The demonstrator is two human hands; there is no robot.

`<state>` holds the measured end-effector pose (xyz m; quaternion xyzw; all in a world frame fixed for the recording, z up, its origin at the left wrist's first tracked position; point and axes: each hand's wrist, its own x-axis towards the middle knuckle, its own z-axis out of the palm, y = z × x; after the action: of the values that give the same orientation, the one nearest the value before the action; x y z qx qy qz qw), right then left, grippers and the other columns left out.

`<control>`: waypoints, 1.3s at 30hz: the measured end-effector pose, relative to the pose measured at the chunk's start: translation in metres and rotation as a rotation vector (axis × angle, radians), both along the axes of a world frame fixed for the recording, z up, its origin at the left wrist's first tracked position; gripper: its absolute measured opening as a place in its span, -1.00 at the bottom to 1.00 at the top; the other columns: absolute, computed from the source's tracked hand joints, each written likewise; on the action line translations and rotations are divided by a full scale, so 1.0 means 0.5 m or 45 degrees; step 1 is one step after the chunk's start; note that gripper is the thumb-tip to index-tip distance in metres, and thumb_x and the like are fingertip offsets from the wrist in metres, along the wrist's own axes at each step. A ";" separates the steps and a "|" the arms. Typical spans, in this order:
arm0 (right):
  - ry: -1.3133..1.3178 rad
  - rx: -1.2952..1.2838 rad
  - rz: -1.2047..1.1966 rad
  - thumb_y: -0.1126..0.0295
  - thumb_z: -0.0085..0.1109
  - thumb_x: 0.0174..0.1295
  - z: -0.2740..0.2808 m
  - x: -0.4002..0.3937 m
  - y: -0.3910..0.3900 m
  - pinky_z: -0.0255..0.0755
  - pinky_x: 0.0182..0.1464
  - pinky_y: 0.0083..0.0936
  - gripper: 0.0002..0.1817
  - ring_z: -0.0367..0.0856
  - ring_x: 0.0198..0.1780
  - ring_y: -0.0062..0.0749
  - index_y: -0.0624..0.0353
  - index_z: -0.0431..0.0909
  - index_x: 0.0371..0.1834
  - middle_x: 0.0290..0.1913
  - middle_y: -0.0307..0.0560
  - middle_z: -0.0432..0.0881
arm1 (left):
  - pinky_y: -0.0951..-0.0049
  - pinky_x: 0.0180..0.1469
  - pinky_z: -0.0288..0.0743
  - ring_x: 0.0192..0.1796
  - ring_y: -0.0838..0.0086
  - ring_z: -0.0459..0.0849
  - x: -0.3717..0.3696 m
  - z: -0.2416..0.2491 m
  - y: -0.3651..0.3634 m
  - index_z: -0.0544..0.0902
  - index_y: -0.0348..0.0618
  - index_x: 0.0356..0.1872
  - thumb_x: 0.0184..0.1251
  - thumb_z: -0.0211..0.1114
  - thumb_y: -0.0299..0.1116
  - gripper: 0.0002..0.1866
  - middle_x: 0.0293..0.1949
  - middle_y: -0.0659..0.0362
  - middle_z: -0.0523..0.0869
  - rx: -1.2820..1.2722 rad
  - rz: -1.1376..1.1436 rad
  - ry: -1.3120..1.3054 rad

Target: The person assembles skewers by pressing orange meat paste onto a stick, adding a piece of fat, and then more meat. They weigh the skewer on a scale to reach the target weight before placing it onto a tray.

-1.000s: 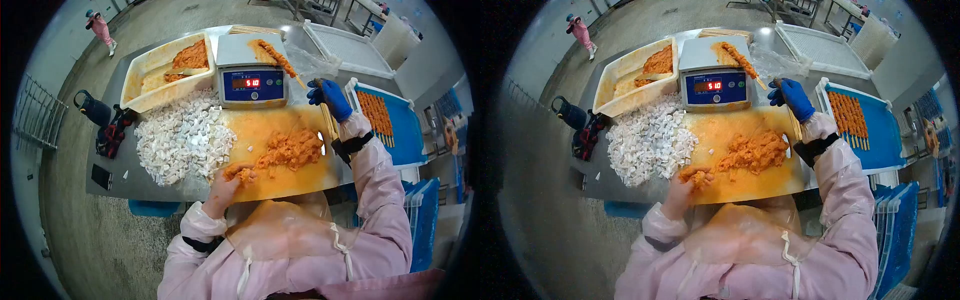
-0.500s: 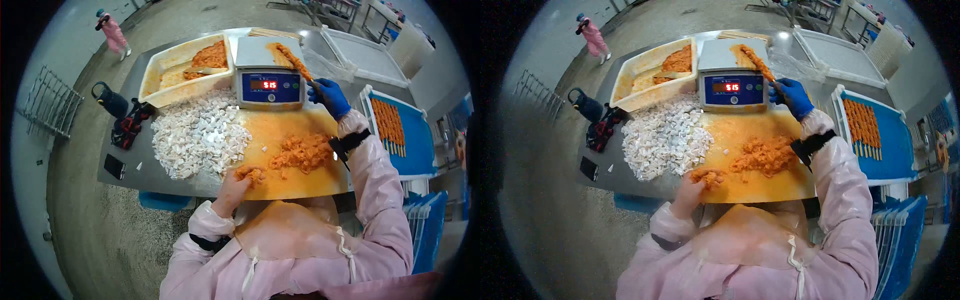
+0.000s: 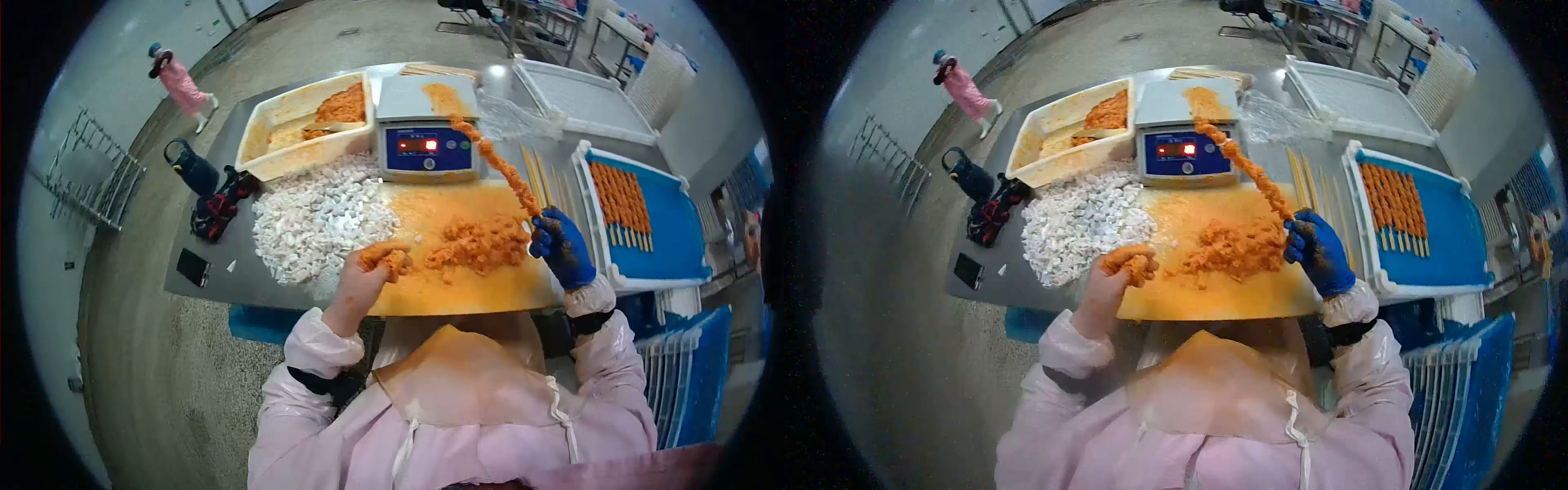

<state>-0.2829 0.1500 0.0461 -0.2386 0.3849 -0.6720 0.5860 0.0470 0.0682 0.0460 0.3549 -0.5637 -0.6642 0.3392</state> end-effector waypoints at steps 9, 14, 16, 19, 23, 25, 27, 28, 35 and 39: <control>-0.339 0.042 0.126 0.29 -0.05 0.28 -0.098 0.021 0.229 0.21 -0.44 -0.42 -0.85 0.17 -0.67 -0.52 0.05 0.38 -0.41 -0.67 -0.35 0.17 | 0.61 -0.27 0.45 -0.27 0.53 0.63 -0.156 0.079 0.004 0.63 -0.35 -0.08 0.29 0.03 -0.56 -0.73 -0.27 0.07 0.71 -0.406 -0.107 0.070; -0.455 0.149 0.061 0.28 -0.10 0.30 -0.129 0.052 0.288 0.19 -0.44 -0.41 -0.82 0.16 -0.66 -0.50 0.05 0.37 -0.45 -0.69 -0.35 0.17 | 0.60 -0.12 0.53 -0.20 0.54 0.64 -0.250 0.113 0.016 0.56 -0.30 0.03 0.33 0.08 -0.50 -0.72 -0.14 0.11 0.66 -0.351 -0.226 0.251; -0.463 0.122 0.083 0.29 -0.11 0.30 -0.128 0.057 0.296 0.20 -0.44 -0.42 -0.83 0.17 -0.66 -0.51 0.04 0.36 -0.43 -0.68 -0.35 0.17 | 0.60 -0.13 0.53 -0.20 0.54 0.64 -0.280 0.110 0.020 0.56 -0.30 0.02 0.34 0.11 -0.46 -0.72 -0.15 0.12 0.66 -0.318 -0.271 0.299; -0.456 0.083 0.098 0.30 -0.12 0.30 -0.124 0.062 0.301 0.20 -0.43 -0.43 -0.86 0.17 -0.65 -0.51 0.04 0.34 -0.41 -0.67 -0.34 0.17 | 0.61 -0.16 0.54 -0.18 0.54 0.64 -0.298 0.108 0.032 0.54 -0.30 0.02 0.35 0.17 -0.38 -0.72 -0.16 0.13 0.66 -0.223 -0.319 0.329; -0.355 0.152 0.044 0.31 -0.14 0.30 -0.127 0.069 0.303 0.21 -0.43 -0.42 -0.86 0.17 -0.65 -0.52 0.03 0.32 -0.41 -0.65 -0.34 0.18 | 0.60 -0.18 0.55 -0.23 0.55 0.65 -0.305 0.092 0.040 0.55 -0.32 0.00 0.36 0.16 -0.38 -0.72 -0.19 0.14 0.67 -0.075 -0.336 0.454; -0.327 0.192 -0.005 0.31 -0.13 0.30 -0.106 0.081 0.302 0.21 -0.43 -0.42 -0.86 0.16 -0.65 -0.52 0.03 0.32 -0.41 -0.65 -0.33 0.18 | 0.60 -0.20 0.55 -0.25 0.55 0.64 -0.301 0.085 0.042 0.55 -0.32 -0.01 0.37 0.17 -0.37 -0.73 -0.21 0.14 0.67 -0.058 -0.324 0.494; -0.300 0.233 -0.054 0.31 -0.13 0.29 -0.105 0.083 0.302 0.21 -0.43 -0.41 -0.86 0.15 -0.66 -0.52 0.03 0.32 -0.42 -0.65 -0.32 0.18 | 0.61 -0.21 0.54 -0.28 0.55 0.63 -0.294 0.082 0.040 0.57 -0.32 -0.04 0.37 0.17 -0.36 -0.74 -0.21 0.14 0.67 0.041 -0.403 0.531; -0.367 0.215 0.025 0.30 -0.12 0.28 -0.110 0.077 0.303 0.19 -0.43 -0.41 -0.84 0.15 -0.66 -0.52 0.03 0.33 -0.44 -0.67 -0.34 0.17 | 0.61 -0.21 0.54 -0.28 0.55 0.63 -0.293 0.081 0.040 0.57 -0.32 -0.04 0.37 0.17 -0.36 -0.74 -0.21 0.14 0.67 0.045 -0.403 0.529; -0.572 0.189 0.292 0.20 -0.13 0.28 -0.137 0.080 0.301 0.11 -0.50 -0.43 -0.72 0.12 -0.69 -0.52 0.04 0.33 -0.56 -0.73 -0.39 0.15 | 0.52 -0.13 0.55 -0.22 0.50 0.64 -0.303 0.053 0.023 0.56 -0.31 -0.03 0.38 0.16 -0.34 -0.73 -0.21 0.17 0.65 0.053 -0.485 0.561; -0.642 0.222 0.287 0.14 -0.15 0.29 -0.154 0.082 0.303 0.09 -0.53 -0.42 -0.68 0.11 -0.70 -0.51 0.03 0.34 -0.56 -0.73 -0.37 0.16 | 0.46 -0.04 0.56 -0.11 0.45 0.64 -0.314 0.028 0.016 0.52 -0.31 0.04 0.36 0.18 -0.31 -0.67 -0.11 0.13 0.64 0.127 -0.603 0.630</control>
<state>-0.2417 0.3016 -0.0307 -0.0539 0.2542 -0.6052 0.7524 -0.1102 0.0761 0.0599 0.0584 -0.4980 -0.8172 0.2842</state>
